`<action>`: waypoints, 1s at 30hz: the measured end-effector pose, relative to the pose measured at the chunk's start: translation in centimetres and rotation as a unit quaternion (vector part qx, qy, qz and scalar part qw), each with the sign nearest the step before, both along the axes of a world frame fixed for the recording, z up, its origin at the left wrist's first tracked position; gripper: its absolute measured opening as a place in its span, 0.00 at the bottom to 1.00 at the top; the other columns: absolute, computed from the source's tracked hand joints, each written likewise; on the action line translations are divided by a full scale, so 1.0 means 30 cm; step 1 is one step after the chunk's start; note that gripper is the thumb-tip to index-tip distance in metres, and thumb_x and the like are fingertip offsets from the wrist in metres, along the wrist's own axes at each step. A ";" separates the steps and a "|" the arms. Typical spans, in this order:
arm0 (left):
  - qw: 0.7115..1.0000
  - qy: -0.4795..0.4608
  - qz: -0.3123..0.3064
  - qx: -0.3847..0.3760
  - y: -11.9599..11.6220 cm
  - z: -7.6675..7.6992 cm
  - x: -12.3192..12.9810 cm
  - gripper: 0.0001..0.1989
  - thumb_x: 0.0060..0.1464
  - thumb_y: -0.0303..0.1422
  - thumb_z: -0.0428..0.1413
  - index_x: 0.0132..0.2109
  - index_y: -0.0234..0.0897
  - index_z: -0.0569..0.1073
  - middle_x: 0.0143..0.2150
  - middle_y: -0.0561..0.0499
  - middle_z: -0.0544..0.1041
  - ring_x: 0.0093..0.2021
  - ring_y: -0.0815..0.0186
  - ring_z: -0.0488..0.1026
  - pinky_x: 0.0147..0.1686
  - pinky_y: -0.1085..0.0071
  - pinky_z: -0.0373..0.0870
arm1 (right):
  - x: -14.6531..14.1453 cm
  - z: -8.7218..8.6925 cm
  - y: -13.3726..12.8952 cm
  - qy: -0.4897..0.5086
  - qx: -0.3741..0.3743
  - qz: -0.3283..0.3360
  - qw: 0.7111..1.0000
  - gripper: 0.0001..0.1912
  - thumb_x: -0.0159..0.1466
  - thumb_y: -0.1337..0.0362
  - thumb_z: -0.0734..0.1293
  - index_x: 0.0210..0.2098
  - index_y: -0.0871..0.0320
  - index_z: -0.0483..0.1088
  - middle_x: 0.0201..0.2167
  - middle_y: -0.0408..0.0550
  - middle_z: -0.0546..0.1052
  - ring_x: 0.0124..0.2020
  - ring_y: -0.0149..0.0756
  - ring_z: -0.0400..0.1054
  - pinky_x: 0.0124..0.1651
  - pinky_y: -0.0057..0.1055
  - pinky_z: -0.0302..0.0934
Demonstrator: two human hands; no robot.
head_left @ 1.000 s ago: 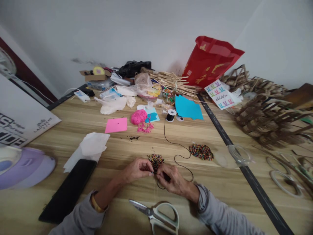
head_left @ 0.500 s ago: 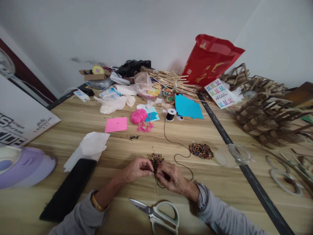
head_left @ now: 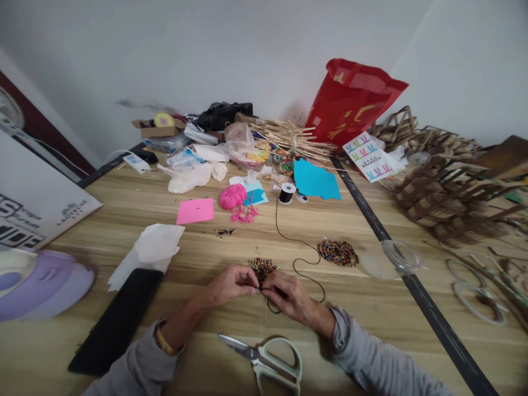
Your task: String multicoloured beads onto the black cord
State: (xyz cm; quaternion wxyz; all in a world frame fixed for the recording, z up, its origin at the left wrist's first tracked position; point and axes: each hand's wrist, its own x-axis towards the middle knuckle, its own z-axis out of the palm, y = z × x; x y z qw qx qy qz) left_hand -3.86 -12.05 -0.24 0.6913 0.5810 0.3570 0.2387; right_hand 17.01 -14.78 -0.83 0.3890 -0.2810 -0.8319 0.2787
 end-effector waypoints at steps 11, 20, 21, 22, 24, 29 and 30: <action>1.000 -0.012 0.014 0.006 0.012 -0.015 0.017 0.15 0.40 0.37 0.67 0.30 0.30 0.74 0.26 0.52 0.75 0.27 0.71 0.69 0.31 0.75 0.63 | 0.003 0.005 0.001 0.001 0.005 -0.009 1.000 0.08 0.69 0.65 0.59 0.34 0.58 0.67 0.28 0.48 0.72 0.30 0.32 0.66 0.32 0.27 0.61; 1.000 0.006 0.024 0.008 0.012 -0.022 0.012 0.14 0.40 0.36 0.67 0.31 0.30 0.74 0.26 0.52 0.75 0.27 0.71 0.69 0.30 0.75 0.62 | 0.001 0.009 0.000 -0.001 0.029 -0.028 0.999 0.08 0.68 0.66 0.59 0.32 0.58 0.65 0.25 0.46 0.70 0.27 0.31 0.63 0.30 0.26 0.57; 1.000 0.007 0.025 0.009 0.012 -0.024 0.011 0.14 0.40 0.36 0.67 0.31 0.30 0.74 0.26 0.52 0.75 0.27 0.71 0.69 0.30 0.75 0.62 | 0.002 0.010 0.000 -0.003 0.028 -0.029 0.999 0.08 0.68 0.66 0.59 0.32 0.58 0.65 0.25 0.46 0.70 0.26 0.31 0.63 0.29 0.26 0.57; 1.000 0.007 0.026 0.009 0.011 -0.025 0.010 0.14 0.40 0.36 0.67 0.31 0.30 0.74 0.26 0.52 0.75 0.27 0.72 0.68 0.30 0.76 0.62 | 0.002 0.011 0.000 -0.005 0.027 -0.028 0.999 0.08 0.67 0.66 0.59 0.32 0.58 0.65 0.25 0.46 0.70 0.26 0.31 0.63 0.29 0.26 0.57; 1.000 0.007 0.029 0.007 0.010 -0.027 0.010 0.14 0.40 0.36 0.67 0.31 0.30 0.74 0.25 0.52 0.75 0.26 0.72 0.68 0.29 0.76 0.61 | 0.003 0.014 -0.001 -0.009 0.024 -0.027 0.999 0.07 0.67 0.67 0.59 0.32 0.58 0.65 0.25 0.45 0.70 0.26 0.31 0.62 0.29 0.25 0.56; 0.999 0.001 0.033 -0.003 0.010 -0.021 0.011 0.15 0.40 0.36 0.67 0.30 0.30 0.74 0.26 0.52 0.75 0.27 0.72 0.68 0.30 0.75 0.61 | 0.003 0.021 -0.002 -0.015 0.023 -0.024 0.999 0.09 0.68 0.66 0.58 0.31 0.58 0.65 0.24 0.45 0.69 0.26 0.30 0.62 0.29 0.25 0.56; 0.999 0.000 0.032 -0.005 0.010 -0.019 0.011 0.15 0.39 0.36 0.67 0.30 0.30 0.73 0.26 0.52 0.75 0.27 0.71 0.68 0.31 0.75 0.62 | 0.003 0.020 -0.002 -0.013 0.024 -0.024 0.999 0.09 0.68 0.66 0.59 0.31 0.58 0.65 0.24 0.45 0.69 0.26 0.30 0.62 0.29 0.25 0.56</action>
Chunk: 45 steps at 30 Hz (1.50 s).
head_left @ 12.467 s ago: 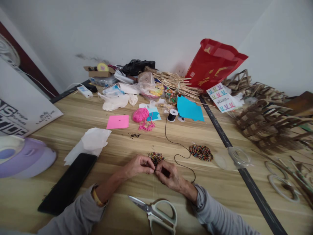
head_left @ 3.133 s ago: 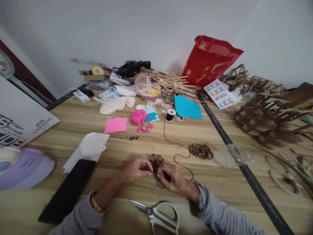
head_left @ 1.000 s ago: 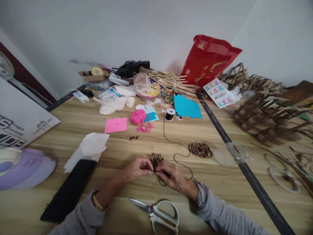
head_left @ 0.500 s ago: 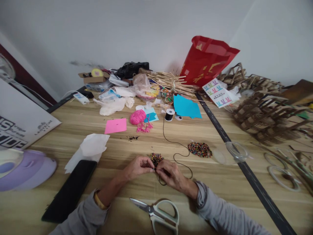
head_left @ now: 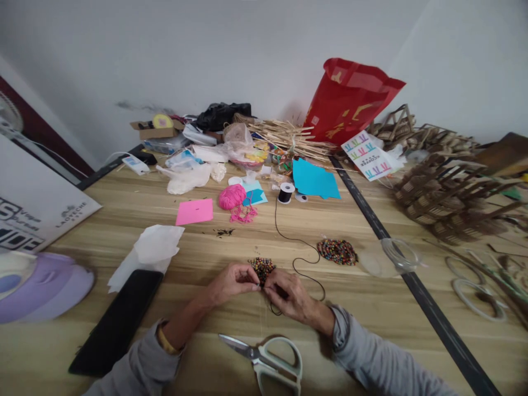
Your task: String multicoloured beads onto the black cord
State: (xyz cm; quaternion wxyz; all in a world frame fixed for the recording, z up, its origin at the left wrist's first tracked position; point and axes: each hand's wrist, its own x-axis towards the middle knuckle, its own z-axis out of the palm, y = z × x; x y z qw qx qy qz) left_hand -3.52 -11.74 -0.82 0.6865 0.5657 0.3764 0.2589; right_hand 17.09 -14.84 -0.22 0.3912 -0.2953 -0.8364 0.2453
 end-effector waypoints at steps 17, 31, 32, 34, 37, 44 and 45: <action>1.000 -0.010 -0.009 0.004 -0.004 -0.006 0.001 0.12 0.41 0.33 0.66 0.30 0.30 0.74 0.27 0.52 0.76 0.28 0.71 0.69 0.32 0.75 0.63 | 0.001 -0.013 -0.002 -0.004 -0.010 0.000 1.000 0.07 0.67 0.67 0.59 0.32 0.58 0.65 0.25 0.45 0.69 0.26 0.30 0.62 0.29 0.25 0.56; 1.000 -0.008 -0.010 0.007 -0.003 -0.012 -0.002 0.12 0.42 0.33 0.66 0.31 0.30 0.74 0.27 0.52 0.76 0.29 0.71 0.70 0.32 0.75 0.63 | 0.000 -0.006 -0.001 -0.001 -0.013 0.007 1.000 0.07 0.66 0.68 0.59 0.31 0.58 0.64 0.24 0.45 0.69 0.26 0.30 0.61 0.28 0.25 0.55; 1.000 -0.007 -0.011 0.009 -0.003 -0.012 -0.002 0.11 0.42 0.33 0.66 0.31 0.30 0.74 0.27 0.52 0.76 0.29 0.71 0.70 0.32 0.75 0.63 | -0.001 -0.005 -0.001 -0.002 -0.012 0.008 1.000 0.07 0.66 0.68 0.59 0.31 0.58 0.64 0.24 0.45 0.69 0.26 0.30 0.61 0.28 0.25 0.55; 1.000 -0.008 -0.014 0.014 -0.004 -0.012 -0.002 0.11 0.43 0.33 0.65 0.31 0.30 0.74 0.28 0.51 0.76 0.29 0.70 0.70 0.33 0.75 0.64 | -0.001 -0.004 -0.001 -0.003 -0.013 0.007 1.000 0.07 0.66 0.68 0.59 0.31 0.58 0.64 0.24 0.45 0.69 0.25 0.30 0.61 0.28 0.25 0.55; 1.000 -0.009 -0.015 0.013 -0.005 -0.012 -0.001 0.11 0.43 0.34 0.65 0.32 0.31 0.74 0.28 0.51 0.76 0.30 0.70 0.71 0.34 0.74 0.64 | -0.001 -0.004 -0.001 -0.008 -0.015 0.007 1.000 0.07 0.66 0.68 0.59 0.31 0.58 0.65 0.24 0.45 0.69 0.25 0.30 0.61 0.28 0.25 0.55; 1.000 -0.011 -0.013 0.015 -0.007 -0.014 -0.001 0.13 0.42 0.35 0.66 0.31 0.31 0.74 0.28 0.51 0.76 0.30 0.70 0.71 0.34 0.74 0.65 | 0.001 -0.008 -0.001 -0.015 -0.017 0.008 1.000 0.07 0.67 0.67 0.59 0.32 0.58 0.64 0.24 0.45 0.69 0.26 0.30 0.61 0.29 0.25 0.55; 1.000 -0.012 -0.014 0.014 -0.007 -0.014 -0.002 0.13 0.42 0.35 0.66 0.31 0.31 0.74 0.28 0.51 0.76 0.30 0.70 0.71 0.34 0.74 0.65 | 0.001 -0.008 -0.001 -0.016 -0.017 0.009 1.000 0.07 0.67 0.67 0.59 0.32 0.58 0.64 0.24 0.45 0.69 0.26 0.30 0.61 0.29 0.25 0.55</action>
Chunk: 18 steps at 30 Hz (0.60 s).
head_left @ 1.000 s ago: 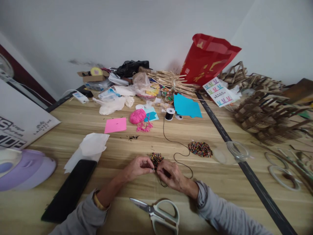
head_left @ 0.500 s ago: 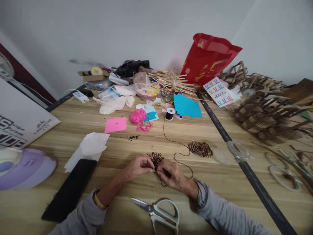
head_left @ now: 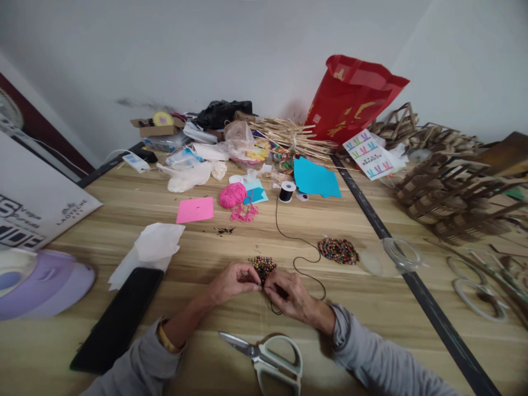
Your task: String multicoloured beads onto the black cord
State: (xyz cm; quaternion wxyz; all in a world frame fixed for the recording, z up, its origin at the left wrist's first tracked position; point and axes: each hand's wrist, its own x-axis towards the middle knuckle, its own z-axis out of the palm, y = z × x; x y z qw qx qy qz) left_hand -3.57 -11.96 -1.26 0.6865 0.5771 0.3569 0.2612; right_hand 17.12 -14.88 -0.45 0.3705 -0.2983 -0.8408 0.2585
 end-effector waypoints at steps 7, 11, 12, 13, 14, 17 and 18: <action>1.000 -0.005 -0.001 -0.006 -0.001 0.003 0.000 0.12 0.43 0.34 0.66 0.31 0.31 0.74 0.28 0.51 0.76 0.30 0.70 0.71 0.34 0.74 0.65 | 0.000 -0.002 0.000 0.000 -0.005 0.000 1.000 0.07 0.67 0.67 0.59 0.32 0.58 0.65 0.25 0.45 0.69 0.26 0.31 0.62 0.29 0.26 0.56; 1.000 -0.006 -0.002 -0.008 0.000 0.007 0.001 0.12 0.42 0.34 0.66 0.31 0.31 0.74 0.28 0.51 0.76 0.29 0.70 0.71 0.34 0.74 0.65 | 0.001 -0.003 0.000 0.000 0.000 0.001 1.000 0.07 0.67 0.67 0.59 0.32 0.58 0.65 0.25 0.45 0.69 0.26 0.30 0.62 0.29 0.26 0.56; 1.000 -0.003 -0.003 -0.008 0.000 0.008 0.001 0.12 0.42 0.34 0.66 0.31 0.31 0.74 0.28 0.51 0.76 0.29 0.70 0.71 0.34 0.74 0.65 | 0.001 -0.004 0.000 0.001 0.001 0.001 1.000 0.07 0.66 0.67 0.59 0.32 0.58 0.65 0.25 0.45 0.69 0.26 0.30 0.62 0.29 0.26 0.56; 1.000 0.000 -0.003 -0.006 0.000 0.008 0.001 0.11 0.42 0.33 0.66 0.31 0.31 0.74 0.28 0.51 0.76 0.30 0.70 0.71 0.34 0.74 0.65 | 0.001 -0.005 0.000 0.001 0.001 0.000 1.000 0.06 0.66 0.67 0.60 0.32 0.58 0.65 0.25 0.45 0.69 0.26 0.30 0.62 0.29 0.26 0.56; 1.000 0.001 -0.004 -0.004 0.000 0.007 0.002 0.11 0.43 0.33 0.66 0.31 0.31 0.74 0.28 0.51 0.76 0.30 0.70 0.71 0.34 0.74 0.65 | 0.001 -0.006 0.000 0.000 -0.001 0.000 1.000 0.06 0.66 0.67 0.60 0.32 0.58 0.65 0.25 0.45 0.69 0.26 0.30 0.62 0.29 0.26 0.56; 1.000 -0.005 -0.005 -0.004 -0.001 0.002 0.002 0.11 0.43 0.33 0.66 0.31 0.31 0.74 0.28 0.51 0.77 0.30 0.70 0.71 0.34 0.74 0.65 | 0.001 -0.007 0.000 -0.005 -0.002 -0.001 1.000 0.07 0.67 0.66 0.59 0.32 0.58 0.65 0.25 0.45 0.69 0.26 0.30 0.62 0.29 0.26 0.56; 1.000 -0.008 -0.007 -0.005 -0.001 0.001 0.003 0.11 0.43 0.33 0.66 0.31 0.31 0.74 0.28 0.51 0.77 0.30 0.70 0.71 0.35 0.74 0.65 | 0.001 -0.007 -0.001 -0.006 -0.002 0.000 1.000 0.07 0.67 0.66 0.59 0.32 0.58 0.65 0.25 0.45 0.69 0.26 0.30 0.62 0.29 0.26 0.56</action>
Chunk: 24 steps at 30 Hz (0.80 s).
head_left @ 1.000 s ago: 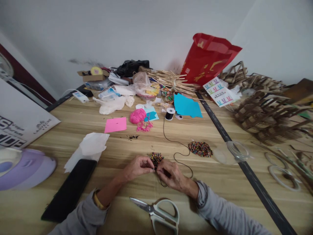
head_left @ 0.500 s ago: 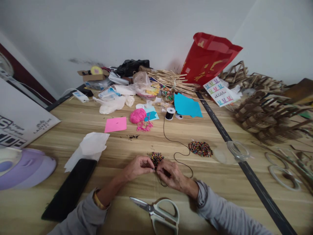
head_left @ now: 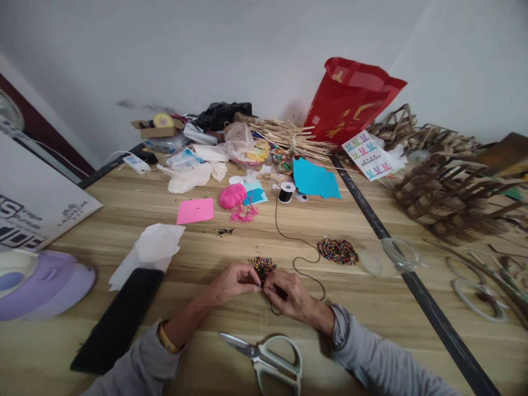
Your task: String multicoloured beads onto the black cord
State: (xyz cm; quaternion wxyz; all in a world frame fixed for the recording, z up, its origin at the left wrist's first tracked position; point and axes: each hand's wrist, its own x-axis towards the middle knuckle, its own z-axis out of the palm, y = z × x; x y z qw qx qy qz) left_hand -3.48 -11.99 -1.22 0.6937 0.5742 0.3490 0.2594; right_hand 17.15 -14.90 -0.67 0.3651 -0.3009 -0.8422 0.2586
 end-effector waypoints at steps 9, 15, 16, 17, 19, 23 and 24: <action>1.000 -0.001 -0.003 -0.004 -0.001 0.006 0.003 0.11 0.42 0.33 0.66 0.31 0.31 0.74 0.28 0.51 0.77 0.29 0.70 0.71 0.34 0.74 0.65 | -0.003 0.007 0.000 0.005 0.002 -0.002 1.000 0.08 0.67 0.66 0.59 0.32 0.58 0.65 0.25 0.45 0.69 0.26 0.30 0.62 0.29 0.26 0.56; 1.000 0.003 -0.003 0.004 -0.003 0.006 0.001 0.10 0.43 0.34 0.65 0.32 0.31 0.76 0.29 0.50 0.78 0.30 0.69 0.72 0.35 0.73 0.65 | -0.002 -0.001 0.002 0.009 0.007 0.001 1.000 0.08 0.67 0.66 0.59 0.32 0.58 0.64 0.25 0.45 0.69 0.26 0.31 0.62 0.29 0.26 0.56; 1.000 0.005 -0.002 0.006 -0.003 0.007 0.001 0.11 0.43 0.34 0.65 0.32 0.31 0.76 0.29 0.50 0.77 0.30 0.69 0.72 0.34 0.73 0.65 | -0.002 -0.003 0.002 0.010 0.007 0.002 1.000 0.08 0.68 0.66 0.59 0.32 0.58 0.64 0.25 0.45 0.69 0.26 0.31 0.62 0.29 0.26 0.57; 1.000 0.009 -0.001 0.007 -0.003 0.007 0.000 0.11 0.43 0.34 0.65 0.32 0.31 0.76 0.29 0.50 0.77 0.30 0.69 0.71 0.34 0.74 0.65 | -0.001 -0.003 0.002 0.011 0.007 0.002 1.000 0.08 0.68 0.66 0.59 0.32 0.58 0.65 0.25 0.45 0.69 0.26 0.31 0.63 0.30 0.26 0.57; 1.000 0.013 0.000 0.015 -0.002 0.007 0.000 0.11 0.43 0.35 0.65 0.31 0.31 0.76 0.30 0.50 0.77 0.30 0.69 0.71 0.34 0.74 0.65 | -0.001 -0.002 0.004 0.012 0.009 0.007 1.000 0.08 0.68 0.66 0.59 0.33 0.58 0.65 0.26 0.47 0.70 0.28 0.32 0.64 0.31 0.27 0.58; 0.999 0.007 0.011 0.036 -0.002 0.006 0.000 0.11 0.42 0.35 0.66 0.30 0.31 0.76 0.31 0.49 0.77 0.31 0.69 0.71 0.34 0.74 0.65 | 0.000 0.007 0.006 0.026 0.014 0.015 0.999 0.07 0.68 0.66 0.60 0.35 0.58 0.68 0.31 0.51 0.73 0.32 0.34 0.67 0.34 0.28 0.62; 0.999 0.009 0.013 0.035 -0.002 0.007 0.000 0.11 0.42 0.35 0.66 0.30 0.31 0.76 0.30 0.49 0.76 0.31 0.69 0.71 0.34 0.74 0.65 | 0.000 0.008 0.006 0.029 0.011 0.014 0.999 0.07 0.68 0.66 0.60 0.35 0.58 0.68 0.31 0.51 0.73 0.32 0.34 0.67 0.34 0.28 0.63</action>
